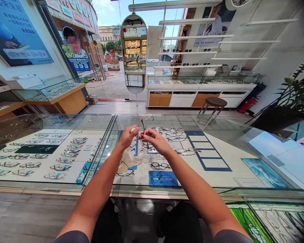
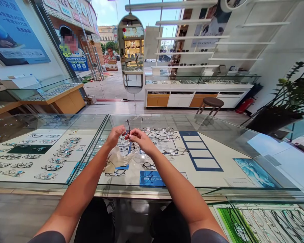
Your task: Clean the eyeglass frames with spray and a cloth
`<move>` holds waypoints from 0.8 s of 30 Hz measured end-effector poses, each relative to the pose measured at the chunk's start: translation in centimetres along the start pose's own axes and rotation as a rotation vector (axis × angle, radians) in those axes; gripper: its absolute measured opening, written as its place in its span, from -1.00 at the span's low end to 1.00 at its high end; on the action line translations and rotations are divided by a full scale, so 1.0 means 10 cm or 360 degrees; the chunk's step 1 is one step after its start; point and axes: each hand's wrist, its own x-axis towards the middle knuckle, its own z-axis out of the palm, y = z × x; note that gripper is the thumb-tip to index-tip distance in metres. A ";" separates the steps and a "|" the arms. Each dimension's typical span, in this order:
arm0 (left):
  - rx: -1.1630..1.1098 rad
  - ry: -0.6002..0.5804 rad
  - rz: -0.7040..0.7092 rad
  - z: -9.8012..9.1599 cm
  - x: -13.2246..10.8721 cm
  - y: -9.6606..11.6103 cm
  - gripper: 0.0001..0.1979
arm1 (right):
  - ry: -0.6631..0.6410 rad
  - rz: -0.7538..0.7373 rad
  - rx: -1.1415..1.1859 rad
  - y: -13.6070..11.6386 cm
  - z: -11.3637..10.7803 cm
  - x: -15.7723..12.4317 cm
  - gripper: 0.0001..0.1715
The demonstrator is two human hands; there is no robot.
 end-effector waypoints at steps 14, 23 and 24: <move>0.0449 -0.0365 0.0096 0.12 -0.08 0.11 -0.43 | 0.0278 -0.0175 0.0247 -0.03 -0.03 0.06 -0.54; 0.0405 -0.0363 0.0090 0.13 -0.09 0.09 -0.42 | 0.0301 -0.0173 0.0257 -0.03 -0.01 0.06 -0.51; 0.0388 -0.0363 0.0089 0.13 -0.10 0.08 -0.42 | 0.0301 -0.0174 0.0259 -0.03 -0.01 0.06 -0.51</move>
